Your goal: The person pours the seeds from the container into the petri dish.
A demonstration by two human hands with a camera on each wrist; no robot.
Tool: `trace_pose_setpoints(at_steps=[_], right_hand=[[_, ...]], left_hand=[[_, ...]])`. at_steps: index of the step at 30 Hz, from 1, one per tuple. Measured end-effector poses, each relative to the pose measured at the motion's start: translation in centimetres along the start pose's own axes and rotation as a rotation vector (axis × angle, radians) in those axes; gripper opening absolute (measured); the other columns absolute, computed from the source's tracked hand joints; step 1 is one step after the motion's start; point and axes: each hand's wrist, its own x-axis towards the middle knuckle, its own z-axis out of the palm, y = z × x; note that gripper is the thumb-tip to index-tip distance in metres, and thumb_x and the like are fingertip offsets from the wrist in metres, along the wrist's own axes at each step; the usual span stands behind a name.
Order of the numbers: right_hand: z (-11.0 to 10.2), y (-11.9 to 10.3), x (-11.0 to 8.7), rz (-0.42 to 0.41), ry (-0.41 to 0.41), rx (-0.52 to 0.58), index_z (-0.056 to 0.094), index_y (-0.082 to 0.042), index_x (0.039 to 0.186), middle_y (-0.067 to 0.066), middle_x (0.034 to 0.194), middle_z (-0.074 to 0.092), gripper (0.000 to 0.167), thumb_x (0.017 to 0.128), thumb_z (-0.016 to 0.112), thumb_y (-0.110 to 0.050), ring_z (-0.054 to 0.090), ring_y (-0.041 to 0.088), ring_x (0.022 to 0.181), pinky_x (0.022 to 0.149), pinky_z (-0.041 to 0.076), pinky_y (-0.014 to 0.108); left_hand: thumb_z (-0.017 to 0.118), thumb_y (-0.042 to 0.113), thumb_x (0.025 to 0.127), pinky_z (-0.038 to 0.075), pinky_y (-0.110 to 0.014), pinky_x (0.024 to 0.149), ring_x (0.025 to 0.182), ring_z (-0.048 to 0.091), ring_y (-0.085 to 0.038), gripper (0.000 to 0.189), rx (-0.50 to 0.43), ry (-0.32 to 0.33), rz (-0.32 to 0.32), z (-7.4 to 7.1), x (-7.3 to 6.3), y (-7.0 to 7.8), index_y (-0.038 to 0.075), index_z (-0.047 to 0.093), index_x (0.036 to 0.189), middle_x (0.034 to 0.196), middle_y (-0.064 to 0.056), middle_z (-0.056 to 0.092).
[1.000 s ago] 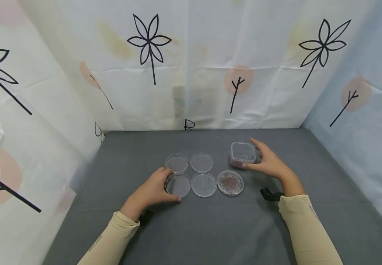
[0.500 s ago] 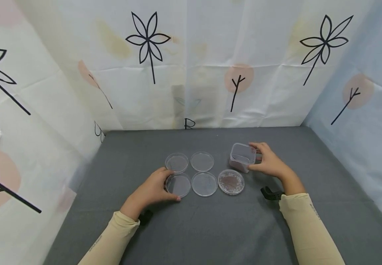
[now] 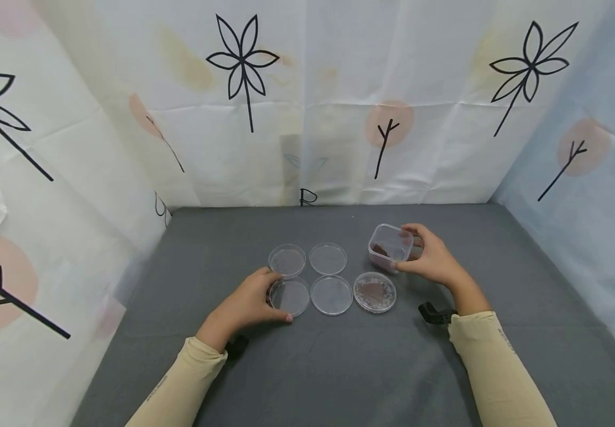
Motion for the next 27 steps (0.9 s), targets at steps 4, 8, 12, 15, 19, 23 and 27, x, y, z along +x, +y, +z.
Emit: trace_pose_setpoints(at_steps=[4,8,12,15,19,23,27], right_hand=[[0.6,-1.2,0.2,-0.062,0.046,-0.007,0.039,-0.01,0.163,0.023,0.16,0.046,0.095,0.084,0.092,-0.015,0.045,0.051,0.146,0.109,0.05,0.062],[1.9,-3.2,0.5,-0.161,0.066,-0.041,0.045,-0.012,0.16,0.018,0.157,0.051,0.094,0.08,0.095,-0.014,0.048,0.045,0.144,0.11,0.05,0.061],[3.5,-5.0,0.9,-0.267,0.054,-0.084,0.048,-0.013,0.158,0.013,0.157,0.052,0.093,0.078,0.096,-0.014,0.05,0.038,0.142,0.111,0.047,0.059],[4.7,-6.1,1.2,-0.323,0.018,-0.111,0.051,-0.013,0.156,0.01,0.155,0.054,0.092,0.076,0.096,-0.014,0.052,0.036,0.141,0.112,0.045,0.059],[6.5,-7.3,1.5,-0.391,-0.033,-0.116,0.054,-0.011,0.152,0.007,0.152,0.055,0.088,0.074,0.095,-0.013,0.05,0.034,0.141,0.113,0.043,0.06],[8.1,-8.5,1.7,-0.419,-0.052,-0.169,0.055,-0.012,0.15,0.003,0.15,0.054,0.086,0.073,0.093,-0.013,0.045,0.031,0.143,0.111,0.045,0.059],[9.5,-9.3,1.7,-0.44,-0.055,-0.268,0.056,-0.015,0.151,0.003,0.151,0.053,0.085,0.074,0.093,-0.014,0.044,0.031,0.144,0.109,0.048,0.058]], left_hand=[[0.1,0.039,0.073,0.051,-0.036,0.083,0.094,0.056,-0.016,0.093,-0.007,-0.002,-0.002,0.1,0.2,0.0,-0.001,0.06,0.147,0.125,-0.014,0.063],[0.1,0.039,0.073,0.051,-0.037,0.083,0.094,0.056,-0.017,0.094,-0.009,-0.003,-0.01,0.1,0.3,0.1,-0.002,0.06,0.147,0.125,-0.015,0.063],[0.1,0.036,0.073,0.05,-0.035,0.082,0.093,0.055,-0.016,0.094,-0.016,-0.007,-0.017,-0.2,0.2,0.4,-0.004,0.059,0.148,0.124,-0.016,0.063],[0.1,0.035,0.073,0.049,-0.034,0.081,0.091,0.055,-0.015,0.094,-0.019,-0.01,-0.014,-0.2,0.0,0.5,-0.004,0.058,0.148,0.123,-0.016,0.062],[0.1,0.035,0.074,0.048,-0.032,0.079,0.09,0.054,-0.015,0.094,-0.024,-0.015,-0.013,-0.2,0.0,0.5,-0.004,0.058,0.148,0.121,-0.016,0.062],[0.1,0.036,0.074,0.048,-0.032,0.079,0.089,0.054,-0.014,0.094,-0.024,-0.017,-0.017,-0.2,0.0,0.4,-0.004,0.059,0.149,0.122,-0.015,0.062],[0.1,0.037,0.075,0.049,-0.033,0.079,0.089,0.055,-0.014,0.094,-0.021,-0.029,-0.024,-0.3,0.0,0.4,-0.002,0.058,0.149,0.122,-0.014,0.062]])
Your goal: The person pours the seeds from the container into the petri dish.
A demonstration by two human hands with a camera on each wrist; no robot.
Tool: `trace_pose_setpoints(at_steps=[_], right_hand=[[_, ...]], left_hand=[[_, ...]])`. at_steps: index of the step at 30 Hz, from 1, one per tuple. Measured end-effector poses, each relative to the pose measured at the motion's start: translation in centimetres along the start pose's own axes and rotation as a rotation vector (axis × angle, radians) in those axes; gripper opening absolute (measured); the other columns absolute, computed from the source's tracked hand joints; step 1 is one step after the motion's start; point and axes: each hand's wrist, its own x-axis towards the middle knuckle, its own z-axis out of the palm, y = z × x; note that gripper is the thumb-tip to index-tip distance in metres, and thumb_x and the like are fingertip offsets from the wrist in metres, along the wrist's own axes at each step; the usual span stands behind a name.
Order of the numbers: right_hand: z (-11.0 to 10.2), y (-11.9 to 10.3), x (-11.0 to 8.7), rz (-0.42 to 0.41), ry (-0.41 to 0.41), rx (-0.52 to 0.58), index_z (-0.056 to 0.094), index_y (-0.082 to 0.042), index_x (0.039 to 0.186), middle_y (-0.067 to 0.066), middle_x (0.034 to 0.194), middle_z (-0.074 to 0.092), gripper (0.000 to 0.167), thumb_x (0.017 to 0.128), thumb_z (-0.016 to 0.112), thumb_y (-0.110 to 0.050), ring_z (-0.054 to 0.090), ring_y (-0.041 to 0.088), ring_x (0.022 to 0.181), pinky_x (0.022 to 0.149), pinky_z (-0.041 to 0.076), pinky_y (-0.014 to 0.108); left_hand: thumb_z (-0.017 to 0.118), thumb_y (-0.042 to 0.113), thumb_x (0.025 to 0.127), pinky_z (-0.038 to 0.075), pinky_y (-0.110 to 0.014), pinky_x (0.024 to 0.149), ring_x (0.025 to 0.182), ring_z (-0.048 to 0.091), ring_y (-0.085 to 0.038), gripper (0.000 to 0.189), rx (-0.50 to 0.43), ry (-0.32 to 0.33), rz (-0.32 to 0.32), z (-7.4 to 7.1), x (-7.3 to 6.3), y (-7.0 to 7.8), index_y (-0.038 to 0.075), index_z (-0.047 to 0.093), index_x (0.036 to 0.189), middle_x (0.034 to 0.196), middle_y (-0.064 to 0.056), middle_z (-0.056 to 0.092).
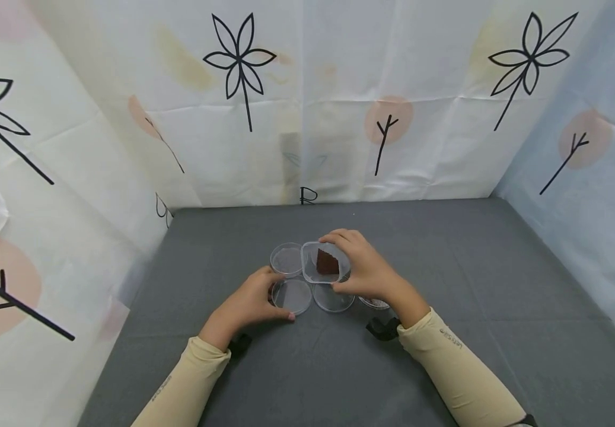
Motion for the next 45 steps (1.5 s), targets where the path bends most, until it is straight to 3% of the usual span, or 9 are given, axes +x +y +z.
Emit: trace_pose_setpoints(at_steps=[9,22,32,45], right_hand=[[1.3,-1.5,0.6,-0.118,-0.007,-0.132,0.059,-0.015,0.151,0.009,0.15,0.056,0.086,0.072,0.094,-0.011,0.048,0.032,0.141,0.109,0.049,0.055],[2.7,-2.5,0.7,-0.27,0.009,-0.28,0.058,-0.015,0.151,0.008,0.146,0.059,0.091,0.069,0.096,-0.011,0.052,0.033,0.137,0.108,0.05,0.055],[3.1,-3.2,0.7,-0.308,0.025,-0.335,0.059,-0.017,0.151,0.004,0.146,0.06,0.089,0.071,0.095,-0.009,0.053,0.031,0.138,0.109,0.049,0.057],[3.6,-3.8,0.5,-0.344,0.031,-0.35,0.059,-0.016,0.152,0.006,0.145,0.062,0.089,0.069,0.089,0.001,0.054,0.032,0.139,0.115,0.046,0.054]], left_hand=[[0.099,0.038,0.076,0.052,-0.034,0.08,0.091,0.057,-0.013,0.093,-0.001,-0.011,-0.01,-0.2,-0.1,0.1,0.001,0.058,0.151,0.13,-0.013,0.062],[0.099,0.036,0.076,0.049,-0.031,0.076,0.087,0.054,-0.014,0.092,0.012,-0.018,0.01,-0.2,-0.2,0.2,-0.001,0.059,0.15,0.119,-0.012,0.062],[0.099,0.034,0.076,0.05,-0.033,0.077,0.091,0.058,-0.02,0.092,0.003,-0.01,0.005,-0.2,-0.2,0.2,-0.003,0.058,0.149,0.121,-0.014,0.062],[0.098,0.036,0.077,0.049,-0.031,0.075,0.088,0.055,-0.017,0.093,-0.001,-0.018,0.008,-0.2,-0.2,0.1,-0.003,0.057,0.151,0.12,-0.013,0.062]])
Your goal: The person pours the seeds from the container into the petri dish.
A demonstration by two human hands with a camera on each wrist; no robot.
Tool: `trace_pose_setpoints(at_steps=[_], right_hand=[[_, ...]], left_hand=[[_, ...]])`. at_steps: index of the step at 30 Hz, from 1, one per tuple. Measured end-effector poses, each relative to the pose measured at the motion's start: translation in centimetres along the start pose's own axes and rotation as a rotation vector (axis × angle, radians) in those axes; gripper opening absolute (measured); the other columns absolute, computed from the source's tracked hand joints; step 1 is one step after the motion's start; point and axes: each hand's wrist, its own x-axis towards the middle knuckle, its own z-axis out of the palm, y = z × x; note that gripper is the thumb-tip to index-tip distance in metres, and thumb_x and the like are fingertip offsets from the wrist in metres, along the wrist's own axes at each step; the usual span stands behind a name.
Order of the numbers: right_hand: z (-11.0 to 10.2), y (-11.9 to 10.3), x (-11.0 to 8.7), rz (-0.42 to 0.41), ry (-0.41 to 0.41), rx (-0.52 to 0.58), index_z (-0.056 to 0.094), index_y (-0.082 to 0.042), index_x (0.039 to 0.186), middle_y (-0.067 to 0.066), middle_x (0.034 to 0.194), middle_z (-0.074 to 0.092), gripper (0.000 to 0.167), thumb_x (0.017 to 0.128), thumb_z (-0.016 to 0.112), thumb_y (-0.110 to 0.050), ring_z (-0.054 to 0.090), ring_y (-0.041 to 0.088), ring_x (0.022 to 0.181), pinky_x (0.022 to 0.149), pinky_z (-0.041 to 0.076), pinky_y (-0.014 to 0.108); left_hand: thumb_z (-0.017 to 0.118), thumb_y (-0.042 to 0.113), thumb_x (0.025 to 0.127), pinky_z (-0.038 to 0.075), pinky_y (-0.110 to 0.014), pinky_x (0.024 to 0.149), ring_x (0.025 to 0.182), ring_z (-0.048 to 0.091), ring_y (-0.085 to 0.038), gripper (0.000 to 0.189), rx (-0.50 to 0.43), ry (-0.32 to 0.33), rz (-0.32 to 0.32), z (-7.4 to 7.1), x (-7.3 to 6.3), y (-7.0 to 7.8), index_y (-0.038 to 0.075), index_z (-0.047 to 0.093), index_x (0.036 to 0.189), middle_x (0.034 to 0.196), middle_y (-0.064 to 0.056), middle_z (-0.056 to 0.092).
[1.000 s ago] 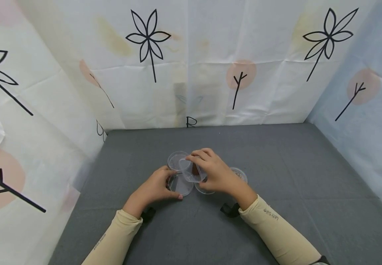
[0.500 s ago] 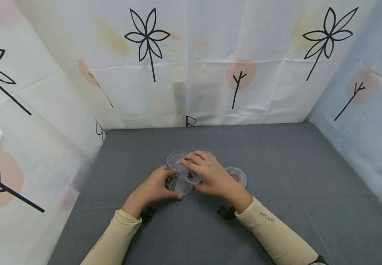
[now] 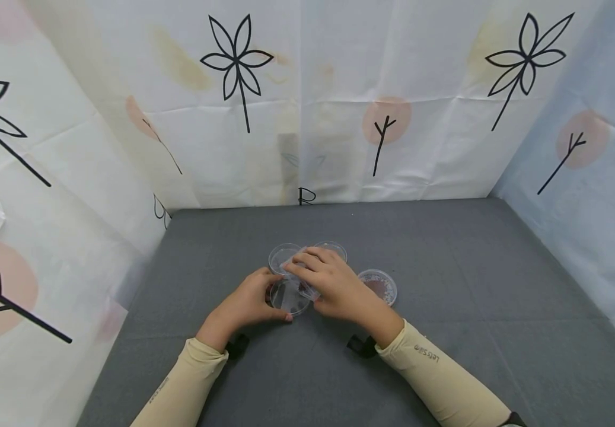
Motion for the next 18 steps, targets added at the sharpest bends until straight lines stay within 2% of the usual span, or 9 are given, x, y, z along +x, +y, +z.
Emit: trace_pose_setpoints(at_steps=[13,18], right_hand=[[0.21,-0.23,0.02,-0.012,0.017,-0.005,0.061,-0.017,0.15,0.007,0.143,0.063,0.089,0.067,0.091,0.0,0.054,0.033,0.14,0.116,0.045,0.053],[0.25,-0.22,0.06,-0.022,0.032,0.008,0.063,-0.017,0.148,0.007,0.142,0.064,0.088,0.066,0.091,0.001,0.055,0.033,0.138,0.115,0.046,0.052]], left_hand=[[0.099,0.036,0.076,0.048,-0.03,0.073,0.084,0.053,-0.015,0.094,0.005,0.004,0.023,0.07,-0.2,-0.18,-0.004,0.056,0.15,0.119,-0.013,0.061],[0.099,0.036,0.076,0.048,-0.031,0.075,0.088,0.055,-0.017,0.092,-0.006,0.01,0.03,0.11,-0.14,-0.17,-0.003,0.058,0.149,0.12,-0.013,0.062]])
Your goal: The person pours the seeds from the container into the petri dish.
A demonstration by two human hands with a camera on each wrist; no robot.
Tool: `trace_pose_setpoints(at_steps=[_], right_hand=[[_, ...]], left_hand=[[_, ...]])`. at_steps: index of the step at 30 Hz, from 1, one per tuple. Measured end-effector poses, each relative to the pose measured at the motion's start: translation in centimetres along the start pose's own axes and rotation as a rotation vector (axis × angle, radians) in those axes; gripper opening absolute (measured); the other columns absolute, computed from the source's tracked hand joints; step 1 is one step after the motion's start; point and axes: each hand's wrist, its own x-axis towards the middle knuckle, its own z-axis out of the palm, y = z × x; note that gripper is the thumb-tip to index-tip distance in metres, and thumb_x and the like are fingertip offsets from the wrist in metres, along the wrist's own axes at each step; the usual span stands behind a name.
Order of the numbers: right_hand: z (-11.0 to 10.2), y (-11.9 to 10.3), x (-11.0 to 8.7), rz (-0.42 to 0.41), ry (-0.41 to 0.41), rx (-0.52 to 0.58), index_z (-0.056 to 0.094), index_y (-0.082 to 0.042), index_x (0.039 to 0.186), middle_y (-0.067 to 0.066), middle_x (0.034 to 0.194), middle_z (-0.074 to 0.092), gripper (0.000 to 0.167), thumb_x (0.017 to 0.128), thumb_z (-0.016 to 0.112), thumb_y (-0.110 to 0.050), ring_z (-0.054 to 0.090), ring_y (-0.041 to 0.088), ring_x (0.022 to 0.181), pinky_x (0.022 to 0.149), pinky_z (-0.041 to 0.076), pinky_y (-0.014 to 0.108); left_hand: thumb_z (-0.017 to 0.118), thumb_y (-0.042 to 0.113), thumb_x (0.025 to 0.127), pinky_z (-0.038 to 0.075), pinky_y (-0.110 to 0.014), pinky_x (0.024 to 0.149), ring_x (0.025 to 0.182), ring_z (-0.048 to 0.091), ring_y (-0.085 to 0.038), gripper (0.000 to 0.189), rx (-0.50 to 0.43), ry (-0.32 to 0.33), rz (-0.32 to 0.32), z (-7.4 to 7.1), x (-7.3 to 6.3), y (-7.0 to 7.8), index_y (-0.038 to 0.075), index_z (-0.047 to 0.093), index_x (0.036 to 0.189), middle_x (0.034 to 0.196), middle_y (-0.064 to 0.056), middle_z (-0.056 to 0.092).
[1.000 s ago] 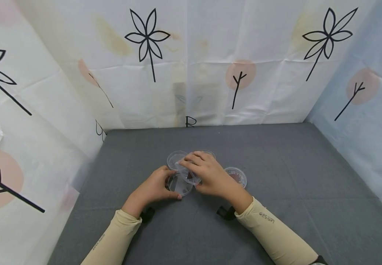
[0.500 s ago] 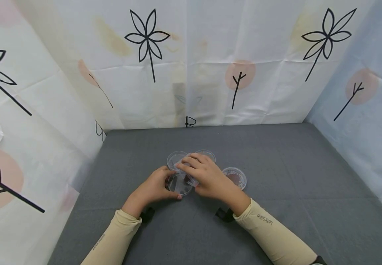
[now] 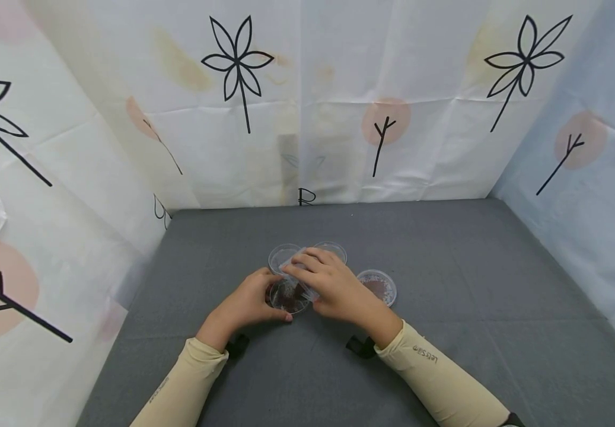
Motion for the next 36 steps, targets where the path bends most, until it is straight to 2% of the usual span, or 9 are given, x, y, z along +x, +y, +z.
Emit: trace_pose_setpoints(at_steps=[15,28,32,36], right_hand=[[0.2,0.1,0.0,-0.01,0.009,-0.006,0.063,-0.018,0.148,0.008,0.143,0.064,0.088,0.065,0.087,0.003,0.056,0.033,0.138,0.116,0.046,0.051],[0.0,-0.1,0.1,-0.009,-0.015,0.005,0.062,-0.019,0.149,0.009,0.145,0.062,0.087,0.069,0.087,0.004,0.054,0.033,0.14,0.117,0.044,0.052],[-0.2,0.4,-0.1,0.049,-0.034,0.038,0.059,-0.019,0.151,0.008,0.146,0.06,0.087,0.072,0.091,-0.004,0.053,0.033,0.14,0.113,0.047,0.055],[-0.7,1.4,-0.5,0.179,-0.048,0.094,0.057,-0.018,0.152,0.007,0.148,0.058,0.087,0.074,0.096,-0.016,0.052,0.033,0.138,0.113,0.045,0.06]], left_hand=[[0.099,0.036,0.076,0.049,-0.034,0.077,0.093,0.057,-0.019,0.087,0.006,0.002,0.015,0.0,0.2,0.0,-0.001,0.063,0.146,0.116,-0.012,0.062],[0.099,0.037,0.076,0.054,-0.042,0.085,0.104,0.062,-0.024,0.086,0.006,0.004,0.007,-0.1,0.2,0.1,0.003,0.063,0.147,0.124,-0.014,0.062],[0.099,0.038,0.076,0.055,-0.045,0.09,0.11,0.063,-0.026,0.091,0.011,0.004,-0.01,-0.1,0.1,0.1,-0.001,0.06,0.148,0.129,-0.016,0.062],[0.099,0.039,0.076,0.055,-0.05,0.097,0.118,0.063,-0.029,0.093,0.014,0.006,-0.037,0.0,0.1,0.2,-0.003,0.058,0.149,0.136,-0.017,0.062]])
